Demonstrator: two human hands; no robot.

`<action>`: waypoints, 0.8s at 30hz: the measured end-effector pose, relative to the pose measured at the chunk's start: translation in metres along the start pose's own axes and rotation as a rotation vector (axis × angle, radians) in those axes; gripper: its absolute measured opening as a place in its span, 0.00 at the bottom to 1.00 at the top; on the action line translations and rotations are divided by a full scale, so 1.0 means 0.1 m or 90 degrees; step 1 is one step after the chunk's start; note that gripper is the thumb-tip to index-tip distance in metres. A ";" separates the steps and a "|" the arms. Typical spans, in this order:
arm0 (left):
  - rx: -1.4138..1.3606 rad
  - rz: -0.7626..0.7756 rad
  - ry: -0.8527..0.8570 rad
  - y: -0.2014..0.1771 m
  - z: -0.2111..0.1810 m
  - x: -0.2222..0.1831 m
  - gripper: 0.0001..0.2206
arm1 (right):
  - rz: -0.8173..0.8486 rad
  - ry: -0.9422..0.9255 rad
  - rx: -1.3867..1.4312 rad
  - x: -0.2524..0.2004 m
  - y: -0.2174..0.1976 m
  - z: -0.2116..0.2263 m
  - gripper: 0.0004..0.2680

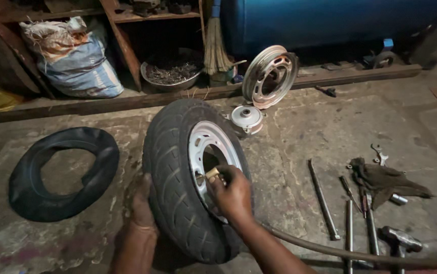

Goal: The person uses a tire lever and their hands to seat a tire onto a metal wheel rim, then inserts and secures a valve stem before performing a final check of the assembly.

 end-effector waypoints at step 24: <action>-0.076 -0.035 -0.143 0.08 0.36 -0.01 0.36 | -0.086 -0.228 -0.185 -0.11 -0.24 0.55 0.08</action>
Point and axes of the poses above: each hand's wrist, its own x-axis towards the middle knuckle, its own y-axis out of the palm, z = x × y, the point moved 5 cm from there along x, towards the middle knuckle, and after that the axes turned 3 degrees about y, right-handed, at the moved point
